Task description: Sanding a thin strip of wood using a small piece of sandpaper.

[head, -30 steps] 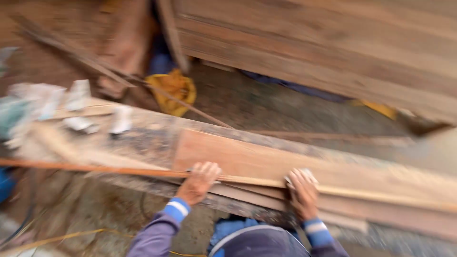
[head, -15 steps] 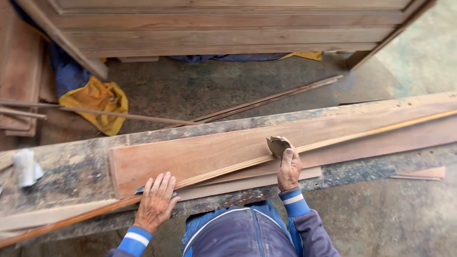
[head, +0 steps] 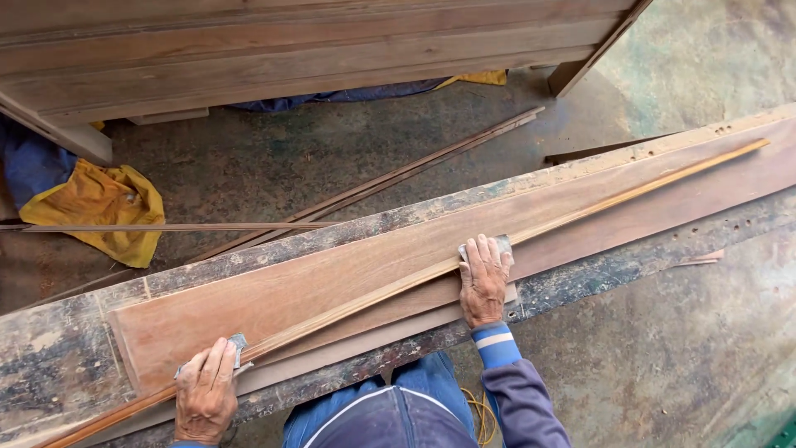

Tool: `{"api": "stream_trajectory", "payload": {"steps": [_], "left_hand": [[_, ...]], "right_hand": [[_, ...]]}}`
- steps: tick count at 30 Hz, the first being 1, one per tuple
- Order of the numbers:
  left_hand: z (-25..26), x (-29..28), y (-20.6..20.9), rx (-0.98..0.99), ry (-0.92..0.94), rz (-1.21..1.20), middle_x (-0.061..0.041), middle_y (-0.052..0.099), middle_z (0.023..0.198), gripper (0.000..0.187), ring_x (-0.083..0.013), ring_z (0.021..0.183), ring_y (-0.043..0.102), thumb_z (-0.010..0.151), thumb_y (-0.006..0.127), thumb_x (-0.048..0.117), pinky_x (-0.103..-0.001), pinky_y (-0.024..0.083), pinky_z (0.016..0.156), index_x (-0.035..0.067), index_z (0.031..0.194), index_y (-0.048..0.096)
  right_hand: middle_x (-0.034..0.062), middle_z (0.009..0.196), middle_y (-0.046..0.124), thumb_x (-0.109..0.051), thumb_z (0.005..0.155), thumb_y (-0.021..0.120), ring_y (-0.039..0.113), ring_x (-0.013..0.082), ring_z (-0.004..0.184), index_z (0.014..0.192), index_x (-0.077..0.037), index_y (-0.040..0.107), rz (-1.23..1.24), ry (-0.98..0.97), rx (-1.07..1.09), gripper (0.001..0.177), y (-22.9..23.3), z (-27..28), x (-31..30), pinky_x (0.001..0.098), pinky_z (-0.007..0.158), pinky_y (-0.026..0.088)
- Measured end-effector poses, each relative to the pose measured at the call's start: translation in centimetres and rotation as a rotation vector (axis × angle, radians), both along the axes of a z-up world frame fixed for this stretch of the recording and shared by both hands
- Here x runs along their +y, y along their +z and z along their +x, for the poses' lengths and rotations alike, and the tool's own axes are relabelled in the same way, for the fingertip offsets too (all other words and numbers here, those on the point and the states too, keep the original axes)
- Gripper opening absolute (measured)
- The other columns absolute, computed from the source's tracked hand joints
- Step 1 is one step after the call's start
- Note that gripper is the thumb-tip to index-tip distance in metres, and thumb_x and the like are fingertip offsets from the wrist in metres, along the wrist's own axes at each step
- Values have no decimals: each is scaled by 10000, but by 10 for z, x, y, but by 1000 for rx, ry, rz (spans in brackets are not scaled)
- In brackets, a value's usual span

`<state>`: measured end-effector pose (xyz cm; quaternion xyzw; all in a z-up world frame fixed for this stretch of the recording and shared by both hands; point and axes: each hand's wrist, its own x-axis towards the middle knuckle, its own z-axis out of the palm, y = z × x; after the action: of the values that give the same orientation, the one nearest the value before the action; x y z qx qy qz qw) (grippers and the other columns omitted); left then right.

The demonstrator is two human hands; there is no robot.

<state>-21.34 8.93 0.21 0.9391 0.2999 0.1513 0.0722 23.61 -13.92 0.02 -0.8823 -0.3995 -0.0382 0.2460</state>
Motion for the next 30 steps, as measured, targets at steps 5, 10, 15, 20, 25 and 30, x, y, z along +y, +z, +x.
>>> {"api": "stream_trajectory", "payload": {"steps": [5,10,15,20,25,30], "left_hand": [[-2,-6,-1,-32,-51,-25,-151,654,1350,480,-333,1328,566,819,714,94,-533,403,1133,37,1290,645],[-7,-12,-25,-132,-37,95,-105,698,1290,403,-305,1306,597,877,718,66,-514,423,1097,90,1276,672],[-5,-8,-24,-185,-61,141,-101,715,1252,358,-306,1108,618,878,731,91,-476,460,1016,68,1235,724],[-11,-14,-31,-160,-29,112,-88,695,1226,365,-301,1133,602,868,746,97,-483,447,1026,64,1231,725],[-7,-17,-31,-134,21,91,-60,670,1233,366,-289,1156,592,868,743,95,-487,437,1038,79,1233,720],[-9,-16,-35,-129,34,104,-55,655,1240,382,-276,1170,587,882,734,107,-491,434,1050,90,1263,703]], "right_hand": [[123,1529,566,-200,1093,507,436,315,1515,1340,-166,606,61,-17,-12,268,-27,-24,4,527,1307,216],[171,1455,585,-186,1005,568,470,351,1440,1364,-60,617,162,168,88,384,11,-145,67,575,1251,228],[155,1429,607,-47,922,580,505,371,1410,1284,-85,643,76,376,-30,369,-14,-95,32,585,1246,252],[222,1566,475,-172,1124,373,394,365,1518,1448,1,541,139,56,82,404,-13,-36,19,495,1304,224],[118,1458,573,-163,1050,459,430,327,1522,1247,-158,598,227,208,101,241,21,-175,71,571,1338,168],[174,1460,607,-124,1072,482,492,344,1456,1323,-42,653,55,221,-42,315,-29,-83,24,545,1270,297]]}}
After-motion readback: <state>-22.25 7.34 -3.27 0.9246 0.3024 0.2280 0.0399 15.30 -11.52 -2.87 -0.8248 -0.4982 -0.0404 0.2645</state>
